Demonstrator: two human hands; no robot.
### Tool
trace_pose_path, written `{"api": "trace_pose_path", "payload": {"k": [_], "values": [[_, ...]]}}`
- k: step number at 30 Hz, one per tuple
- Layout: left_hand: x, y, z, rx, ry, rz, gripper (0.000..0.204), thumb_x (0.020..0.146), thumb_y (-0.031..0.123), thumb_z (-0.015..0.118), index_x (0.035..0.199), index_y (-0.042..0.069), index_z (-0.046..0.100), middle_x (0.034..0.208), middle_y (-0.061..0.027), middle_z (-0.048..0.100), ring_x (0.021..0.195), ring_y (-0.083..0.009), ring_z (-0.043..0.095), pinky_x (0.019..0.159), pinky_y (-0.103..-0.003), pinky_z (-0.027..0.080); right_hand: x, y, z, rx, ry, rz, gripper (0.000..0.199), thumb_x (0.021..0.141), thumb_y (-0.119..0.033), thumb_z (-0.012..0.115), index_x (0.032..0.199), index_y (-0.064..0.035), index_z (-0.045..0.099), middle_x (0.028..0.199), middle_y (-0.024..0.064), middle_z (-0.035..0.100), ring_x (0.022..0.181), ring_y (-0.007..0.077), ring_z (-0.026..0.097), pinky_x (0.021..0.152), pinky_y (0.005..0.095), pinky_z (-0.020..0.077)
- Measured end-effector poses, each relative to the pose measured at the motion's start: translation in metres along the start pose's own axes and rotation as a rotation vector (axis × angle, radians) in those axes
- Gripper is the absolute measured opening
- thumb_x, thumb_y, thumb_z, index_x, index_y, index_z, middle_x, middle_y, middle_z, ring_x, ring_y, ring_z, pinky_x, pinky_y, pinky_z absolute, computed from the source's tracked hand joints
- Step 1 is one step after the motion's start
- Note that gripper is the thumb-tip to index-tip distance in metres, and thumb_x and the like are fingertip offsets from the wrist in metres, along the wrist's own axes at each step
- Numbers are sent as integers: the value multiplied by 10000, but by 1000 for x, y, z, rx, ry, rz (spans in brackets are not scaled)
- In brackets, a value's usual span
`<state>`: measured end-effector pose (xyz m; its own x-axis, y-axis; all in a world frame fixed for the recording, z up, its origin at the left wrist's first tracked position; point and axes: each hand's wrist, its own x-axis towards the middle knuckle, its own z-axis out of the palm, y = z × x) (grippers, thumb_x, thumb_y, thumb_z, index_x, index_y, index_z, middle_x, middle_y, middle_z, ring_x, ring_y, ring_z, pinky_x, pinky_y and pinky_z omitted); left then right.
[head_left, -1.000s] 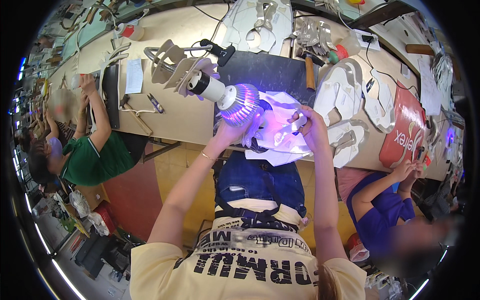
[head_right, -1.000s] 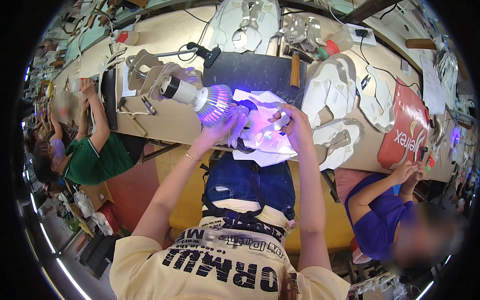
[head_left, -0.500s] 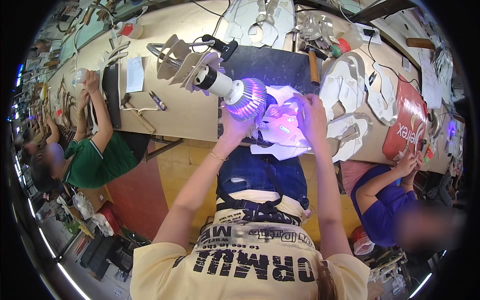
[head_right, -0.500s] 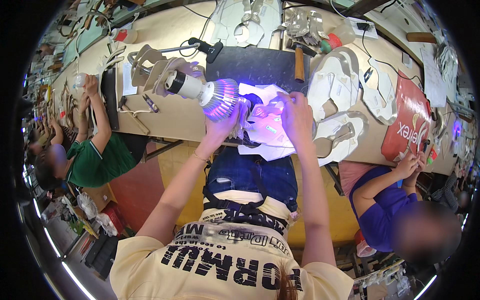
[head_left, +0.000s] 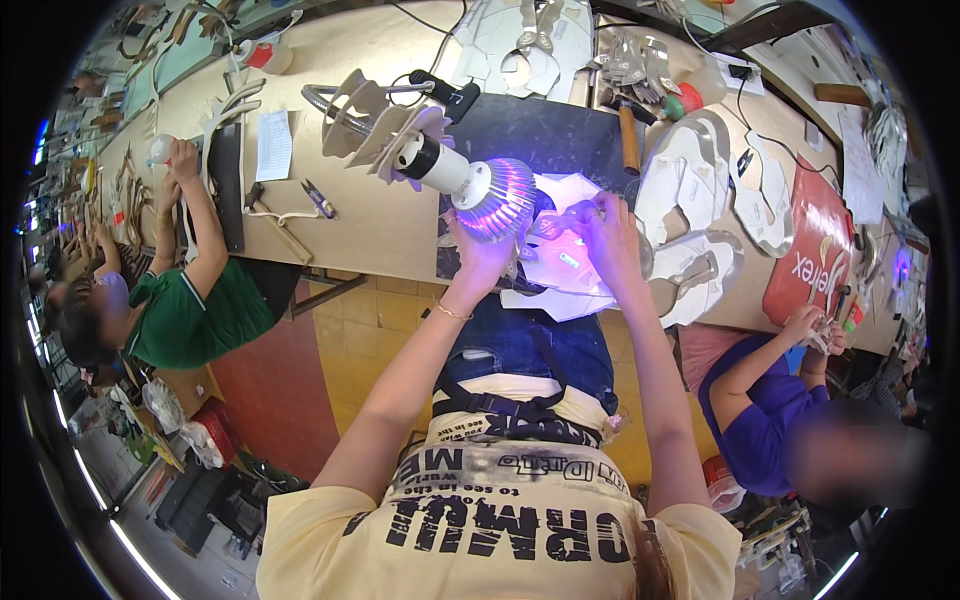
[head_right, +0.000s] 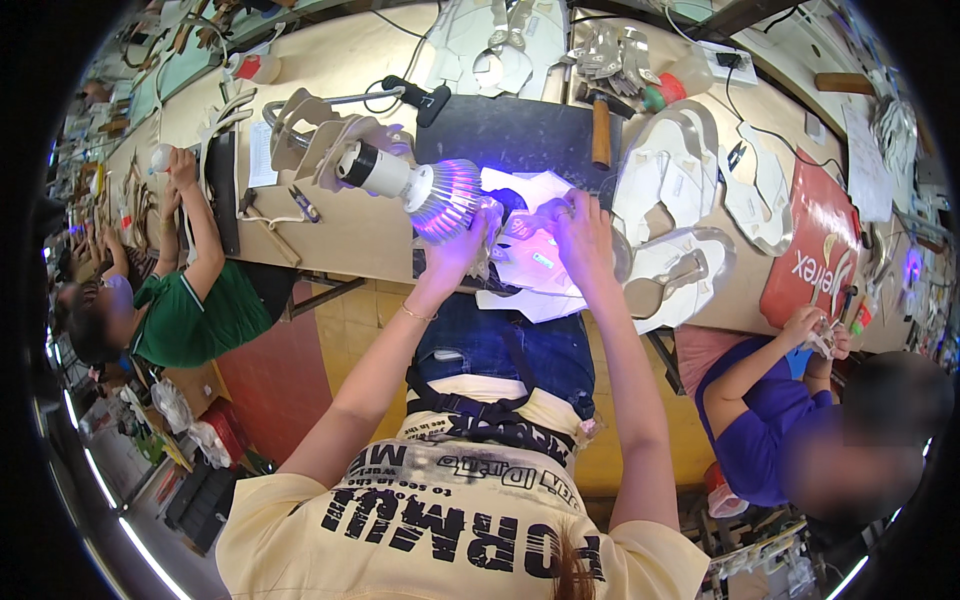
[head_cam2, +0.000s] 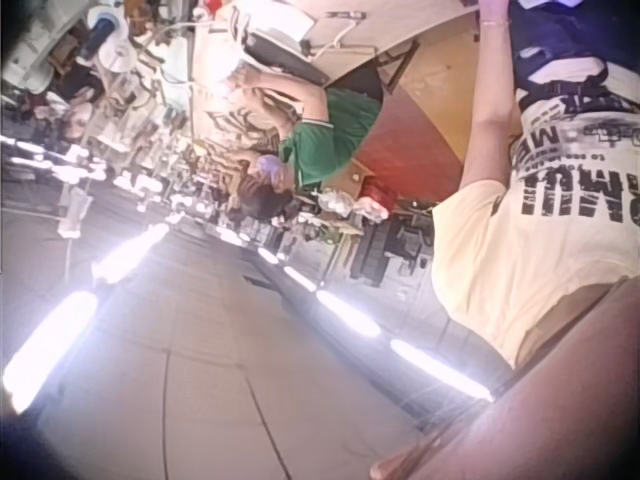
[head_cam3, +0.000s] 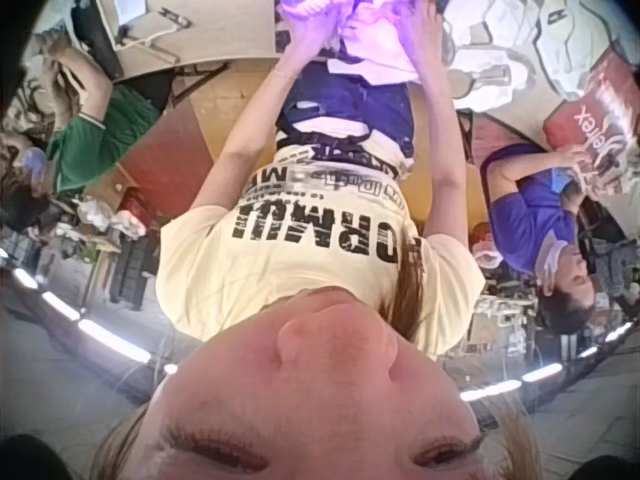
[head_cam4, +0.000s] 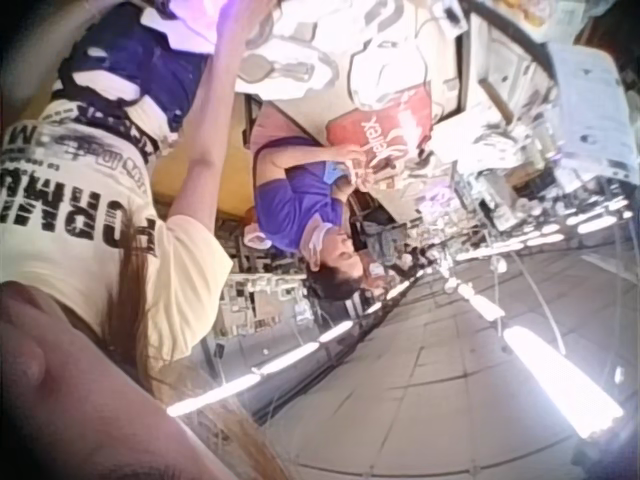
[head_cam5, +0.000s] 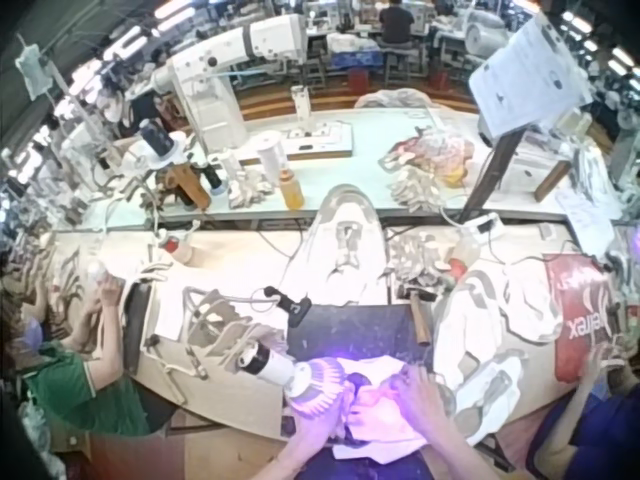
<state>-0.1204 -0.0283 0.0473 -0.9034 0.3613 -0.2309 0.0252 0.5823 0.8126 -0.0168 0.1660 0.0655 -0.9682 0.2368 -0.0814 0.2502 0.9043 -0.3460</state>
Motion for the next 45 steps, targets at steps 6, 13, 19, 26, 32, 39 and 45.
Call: {"api": "trace_pose_path", "payload": {"k": [6,13,19,26,32,39,45], "values": [[-3,21,-6,-46,61,132,247,789,164,773,947,29,640,868,-45,676,806,-170,647,760,-366,498,-5,7,-4,282,-31,21,179,796,-140,710,950,-71,653,1268,141,519,1169,340,497,940,451,428],[-6,30,-10,141,-51,46,162,857,177,710,954,57,661,922,-62,697,873,-197,660,837,-383,491,-24,13,-33,308,-238,-108,176,737,-91,733,905,-73,686,1467,177,408,1363,400,373,1104,498,353],[-7,15,-7,205,22,113,322,934,337,600,1150,98,615,1155,-65,655,1207,-247,520,1154,-560,85,-21,-1,-37,273,-40,-56,209,764,-186,726,947,-89,700,1326,155,533,1247,359,474,1017,467,393],[-8,9,0,341,209,173,261,868,272,682,996,44,675,976,-139,656,957,-338,608,926,-510,418,-3,-19,-1,93,21,77,295,799,-282,728,1037,-117,679,1016,75,613,1005,268,560,900,455,372],[-10,9,5,462,208,113,479,903,403,623,1234,58,592,1284,-179,565,1306,-392,425,1150,-654,49,-2,-27,14,57,-44,139,208,800,-250,722,963,-123,699,952,57,623,936,250,574,870,440,357],[-10,10,5,426,257,144,407,927,414,592,1158,79,602,1193,-132,602,1144,-315,545,1136,-596,129,2,-48,-34,623,-85,87,172,879,-219,685,926,-56,712,928,85,668,824,254,634,761,381,454],[-5,11,12,-880,42,14,133,968,182,536,889,78,562,792,-9,549,716,-151,538,735,-404,471,24,-65,-32,1201,-503,200,216,966,-191,633,1043,5,680,880,8,651,778,77,595,719,248,500]]}}
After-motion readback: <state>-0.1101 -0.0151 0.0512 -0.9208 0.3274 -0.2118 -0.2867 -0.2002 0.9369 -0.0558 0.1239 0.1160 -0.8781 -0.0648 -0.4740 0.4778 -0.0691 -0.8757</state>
